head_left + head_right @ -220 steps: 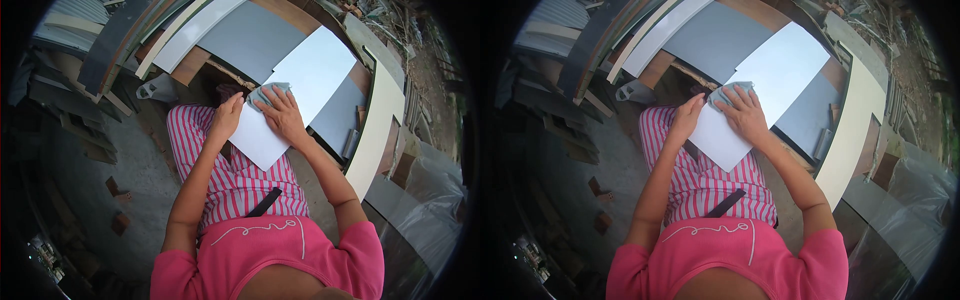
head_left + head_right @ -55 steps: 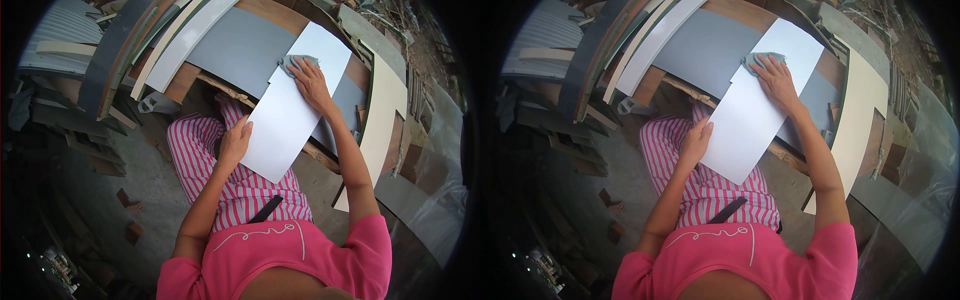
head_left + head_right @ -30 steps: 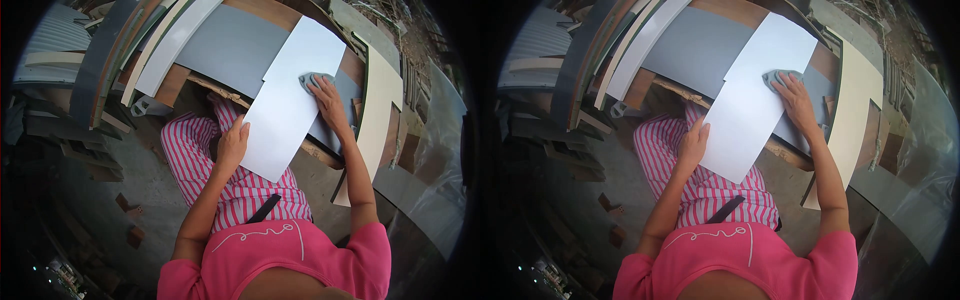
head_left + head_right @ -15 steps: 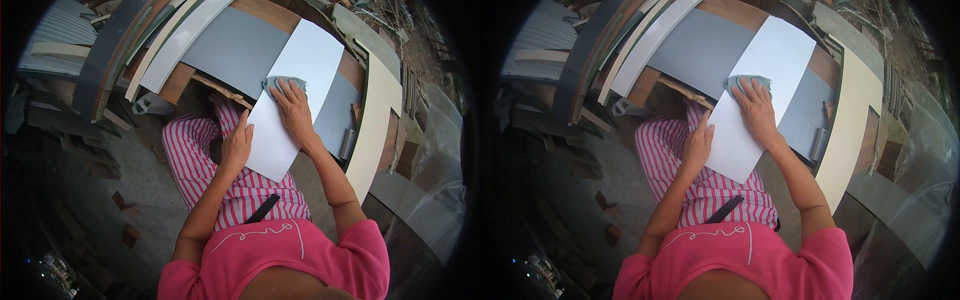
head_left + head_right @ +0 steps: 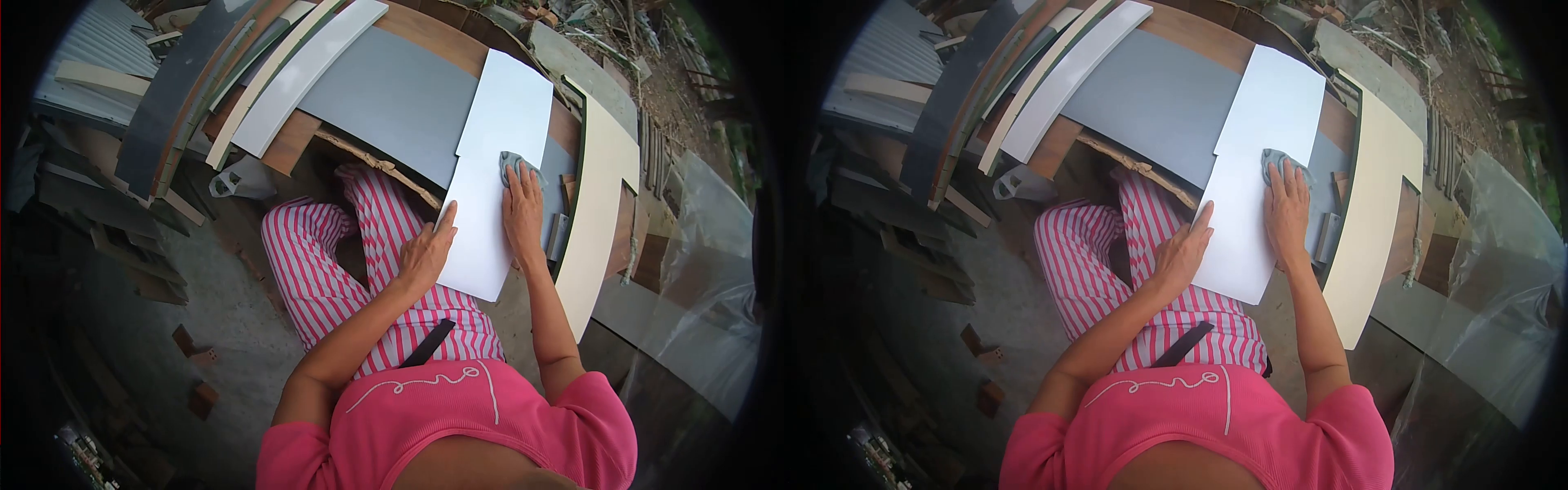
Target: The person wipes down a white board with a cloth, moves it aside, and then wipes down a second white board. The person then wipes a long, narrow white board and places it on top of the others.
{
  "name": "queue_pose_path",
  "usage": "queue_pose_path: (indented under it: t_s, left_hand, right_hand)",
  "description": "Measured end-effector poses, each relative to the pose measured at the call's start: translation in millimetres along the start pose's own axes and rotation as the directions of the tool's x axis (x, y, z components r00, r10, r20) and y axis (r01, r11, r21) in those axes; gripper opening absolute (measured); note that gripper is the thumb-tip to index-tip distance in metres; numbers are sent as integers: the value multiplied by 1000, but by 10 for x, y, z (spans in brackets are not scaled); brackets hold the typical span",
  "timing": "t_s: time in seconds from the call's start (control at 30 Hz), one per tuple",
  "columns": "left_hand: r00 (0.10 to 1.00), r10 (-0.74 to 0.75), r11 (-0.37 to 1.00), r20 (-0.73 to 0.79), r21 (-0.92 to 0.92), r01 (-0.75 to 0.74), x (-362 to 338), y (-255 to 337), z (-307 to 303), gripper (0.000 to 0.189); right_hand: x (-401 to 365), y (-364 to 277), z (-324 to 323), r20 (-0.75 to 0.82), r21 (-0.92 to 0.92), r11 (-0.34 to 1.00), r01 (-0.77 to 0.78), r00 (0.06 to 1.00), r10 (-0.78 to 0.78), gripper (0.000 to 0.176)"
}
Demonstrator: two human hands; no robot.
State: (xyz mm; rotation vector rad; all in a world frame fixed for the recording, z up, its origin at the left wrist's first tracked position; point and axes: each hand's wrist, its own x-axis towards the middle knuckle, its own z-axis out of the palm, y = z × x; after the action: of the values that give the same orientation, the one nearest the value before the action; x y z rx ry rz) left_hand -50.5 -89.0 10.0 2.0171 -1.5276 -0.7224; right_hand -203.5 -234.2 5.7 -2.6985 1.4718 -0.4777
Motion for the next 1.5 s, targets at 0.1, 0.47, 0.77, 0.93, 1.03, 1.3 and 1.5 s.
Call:
queue_pose_path:
  t_s: [0.1,0.47,0.77,0.93,1.03,1.3,1.5]
  left_hand:
    - [998,59,998,-27,-31,-59,4,-12,116,53]
    - [983,110,975,148,-210,-78,165,19,87,47]
    - [793,108,896,-599,405,183,517,-1191,-1620,56]
    - [824,126,696,-553,641,324,868,-1812,-1874,61]
    - [875,159,690,-457,685,232,982,-1894,-1856,56]
    - [907,245,698,-343,711,80,1133,-1973,-2012,53]
    - [821,473,652,-321,754,-81,1255,-2013,-2133,43]
  right_hand:
    - [-128,24,-57,7,-2,1000,-27,1000,27,39]
    - [171,38,55,20,49,985,163,986,-164,42]
    - [1061,501,598,-65,-182,974,-135,990,125,45]
    - [1126,450,574,-95,-197,963,-184,981,168,46]
    - [1112,419,561,-106,-174,959,-225,972,209,45]
    - [1092,410,553,-114,-171,954,-245,967,228,45]
    - [1105,392,540,-117,-165,952,-257,964,240,45]
